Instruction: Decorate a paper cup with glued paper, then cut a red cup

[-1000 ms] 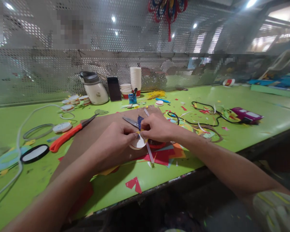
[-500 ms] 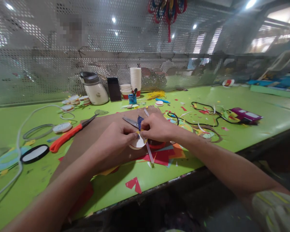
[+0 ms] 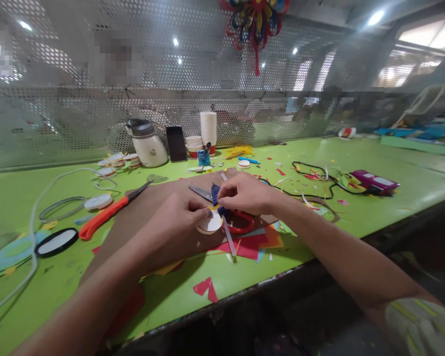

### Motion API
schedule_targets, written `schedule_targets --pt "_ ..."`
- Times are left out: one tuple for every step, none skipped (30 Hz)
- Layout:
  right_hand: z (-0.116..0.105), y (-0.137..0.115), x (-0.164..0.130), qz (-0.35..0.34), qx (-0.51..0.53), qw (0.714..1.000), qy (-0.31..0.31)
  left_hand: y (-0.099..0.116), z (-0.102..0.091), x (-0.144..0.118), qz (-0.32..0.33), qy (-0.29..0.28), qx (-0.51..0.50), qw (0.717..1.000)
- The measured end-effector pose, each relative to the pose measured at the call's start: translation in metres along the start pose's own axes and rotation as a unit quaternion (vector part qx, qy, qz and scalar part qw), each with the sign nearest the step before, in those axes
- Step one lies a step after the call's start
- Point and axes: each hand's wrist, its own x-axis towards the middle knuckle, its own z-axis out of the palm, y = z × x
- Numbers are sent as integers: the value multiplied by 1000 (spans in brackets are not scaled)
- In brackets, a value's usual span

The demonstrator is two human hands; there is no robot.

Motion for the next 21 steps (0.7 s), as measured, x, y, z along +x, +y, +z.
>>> schedule_targets --pt "0 0 0 1 0 1000 3 0 0 0 -2 3 -2 1000" --pt "0 -1 -1 0 2 1000 0 0 0 0 -5 4 -2 1000" --pt "1 -2 -1 0 6 1000 -9 0 0 0 -6 2 -2 1000" --pt "2 -4 -1 3 11 1000 -20 0 0 0 -7 0 0 1000" --pt "3 -5 -2 7 17 999 -33 0 0 0 -8 -4 2 1000" --pt "4 -6 -2 13 22 999 -46 0 0 0 -8 -7 3 1000" --pt "4 -6 -2 18 25 998 -56 1 0 -1 -9 -7 3 1000" --pt "5 -6 -2 21 26 997 -63 1 0 -1 -9 -6 2 1000" --pt "5 -6 -2 20 24 997 -64 1 0 -2 -9 -3 2 1000" --pt "4 -5 -1 14 19 998 -59 1 0 -2 -8 1 2 1000" --pt "3 -3 -1 5 14 999 -51 2 0 -2 -6 5 1 1000" --pt "2 0 -1 -12 8 999 -40 3 -1 -3 -3 6 1 1000" --pt "1 3 -2 -37 2 999 -31 5 -2 -3 0 8 0 1000" --pt "0 6 -2 -71 -4 997 -26 6 -3 -3 1 10 -2 1000" --pt "-1 10 -3 -112 -10 993 -25 8 -4 -4 -1 13 -5 1000" --pt "-1 13 -4 -156 -17 987 -30 9 -5 -4 -8 17 -9 1000" --pt "-1 16 -5 -193 -24 980 -36 10 -7 -5 -20 20 -16 999" --pt "0 18 -5 -223 -28 974 -37 10 -8 -5 -35 23 -28 999" --pt "2 20 -5 -242 -31 969 -33 10 -9 -6 -51 24 -44 997" --pt "4 21 -5 -255 -31 966 -23 10 -10 -6 -66 21 -63 996" --pt "5 21 -4 -264 -31 964 -9 9 -11 -7 -80 15 -83 993"
